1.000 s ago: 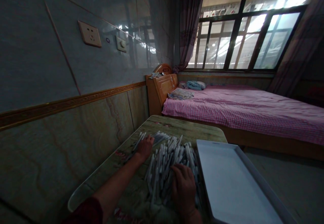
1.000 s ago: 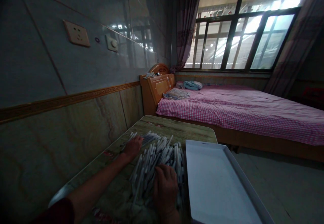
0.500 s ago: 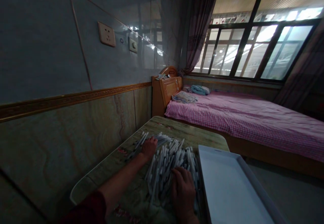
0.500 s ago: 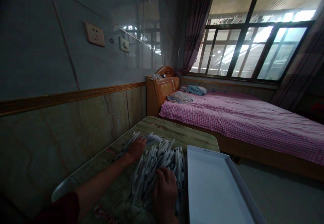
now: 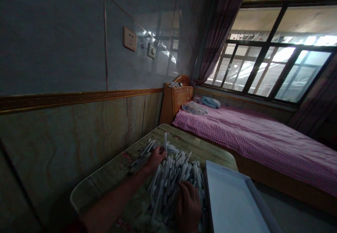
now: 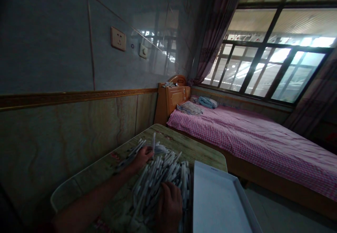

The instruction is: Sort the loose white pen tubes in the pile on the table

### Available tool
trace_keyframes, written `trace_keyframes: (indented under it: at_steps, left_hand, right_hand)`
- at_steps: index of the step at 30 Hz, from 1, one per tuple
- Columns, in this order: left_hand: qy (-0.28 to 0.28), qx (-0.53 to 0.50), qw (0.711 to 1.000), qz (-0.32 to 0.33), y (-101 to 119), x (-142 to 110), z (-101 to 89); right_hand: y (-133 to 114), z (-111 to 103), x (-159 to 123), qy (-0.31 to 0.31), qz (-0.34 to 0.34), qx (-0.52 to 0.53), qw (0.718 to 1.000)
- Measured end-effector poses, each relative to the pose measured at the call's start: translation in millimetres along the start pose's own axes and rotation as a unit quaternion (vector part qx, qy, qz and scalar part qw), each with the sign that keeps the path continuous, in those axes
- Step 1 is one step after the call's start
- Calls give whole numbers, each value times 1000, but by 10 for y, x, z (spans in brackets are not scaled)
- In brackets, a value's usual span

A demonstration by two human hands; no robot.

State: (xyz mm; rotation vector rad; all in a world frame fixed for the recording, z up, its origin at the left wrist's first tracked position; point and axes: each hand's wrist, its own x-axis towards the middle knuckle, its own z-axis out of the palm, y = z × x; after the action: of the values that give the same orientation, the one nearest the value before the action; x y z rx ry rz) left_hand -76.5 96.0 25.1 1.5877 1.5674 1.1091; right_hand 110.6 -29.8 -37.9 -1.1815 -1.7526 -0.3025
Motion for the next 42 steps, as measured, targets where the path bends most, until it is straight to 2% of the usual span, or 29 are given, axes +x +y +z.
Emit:
trace_keyframes:
  at_steps: [4, 5, 6, 8, 12, 16, 19, 24, 38, 42]
  left_hand:
    - [-30, -210, 977, -2, -33, -406, 67]
    - [-54, -319, 946, -24, -35, -494, 90]
    - [-73, -387, 918, -40, -32, -567, 113]
    - [-106, -438, 891, -53, -17, -673, 156]
    - [-174, -470, 863, -64, -14, -770, 219]
    - [-219, -452, 863, -50, -79, -795, 288]
    - [-217, -437, 871, -55, -98, -798, 343]
    - [-235, -423, 873, -58, -49, -815, 356]
    - [-177, -418, 887, -90, -27, -812, 376]
    - [-180, -402, 893, -92, 9, -814, 355]
  right_hand:
    - [19, 4, 3, 8, -1, -12, 1000]
    - [16, -1, 10, 9, 1, -18, 1000]
    - [9, -7, 18, 9, 4, -26, 1000]
    - [-15, -28, 37, 8, 14, -42, 999]
    - [-89, -92, 73, 4, 32, -55, 998]
    - [-147, -159, 81, -28, 65, -48, 996]
    - [-157, -193, 65, -44, 86, -40, 995]
    - [-135, -206, 52, -37, 145, -19, 989]
    - [-96, -191, 51, -33, 174, 28, 984]
    - [-97, -207, 59, -41, 180, 18, 983]
